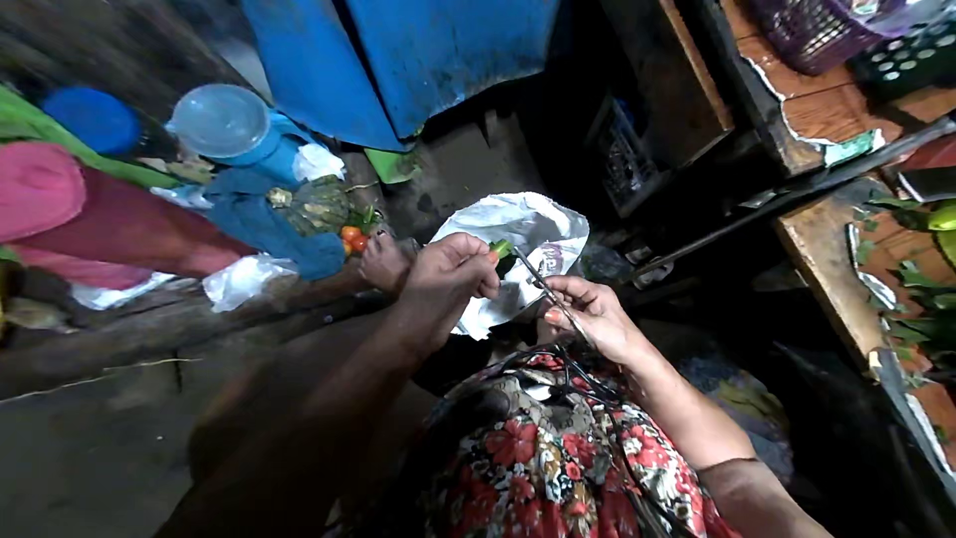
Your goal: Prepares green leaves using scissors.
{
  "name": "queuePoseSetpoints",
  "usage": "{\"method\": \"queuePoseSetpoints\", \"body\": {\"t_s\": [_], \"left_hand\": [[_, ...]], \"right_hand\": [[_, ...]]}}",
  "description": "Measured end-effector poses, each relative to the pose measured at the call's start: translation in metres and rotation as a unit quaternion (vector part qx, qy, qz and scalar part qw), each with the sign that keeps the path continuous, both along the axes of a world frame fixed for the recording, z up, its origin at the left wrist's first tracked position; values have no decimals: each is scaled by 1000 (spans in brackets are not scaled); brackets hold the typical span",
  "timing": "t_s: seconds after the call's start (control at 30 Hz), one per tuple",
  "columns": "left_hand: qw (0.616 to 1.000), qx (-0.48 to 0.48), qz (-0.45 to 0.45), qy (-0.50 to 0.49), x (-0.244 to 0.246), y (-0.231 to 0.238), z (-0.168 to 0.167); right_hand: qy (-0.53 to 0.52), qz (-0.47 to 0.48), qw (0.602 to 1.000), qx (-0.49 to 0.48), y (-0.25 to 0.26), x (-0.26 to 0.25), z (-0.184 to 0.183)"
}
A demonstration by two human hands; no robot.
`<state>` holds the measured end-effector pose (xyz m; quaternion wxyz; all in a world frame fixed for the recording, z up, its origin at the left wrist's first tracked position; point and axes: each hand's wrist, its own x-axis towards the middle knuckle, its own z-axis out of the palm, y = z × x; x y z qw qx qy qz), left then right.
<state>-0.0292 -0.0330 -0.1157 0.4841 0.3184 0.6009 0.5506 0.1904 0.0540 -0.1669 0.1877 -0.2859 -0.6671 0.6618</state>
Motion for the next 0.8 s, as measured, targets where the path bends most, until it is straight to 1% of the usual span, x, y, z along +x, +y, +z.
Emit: {"method": "queuePoseSetpoints", "body": {"t_s": [0.1,0.17,0.23,0.4,0.5,0.63,0.73,0.8], "left_hand": [[1000,10,-4,7,-1,-1,1],[1000,-11,-7,24,0,-1,6],[998,-31,-26,38,1,-1,9],[997,-40,-67,28,2,-1,7],[996,-52,-69,36,1,0,9],[995,-52,-72,53,-1,0,9],[994,-52,-71,61,-2,1,8],[994,-58,-65,66,-1,2,8]], "right_hand": [[-1,3,1000,5,0,-2,0],[0,6,1000,6,0,-4,0],[-1,10,1000,9,-1,-6,0],[-8,8,1000,14,-4,-12,3],[-2,4,1000,4,-5,-15,6],[-25,1,1000,8,-4,-15,6],[0,-3,1000,-15,-4,-15,3],[-3,-3,1000,-26,-3,-16,3]]}}
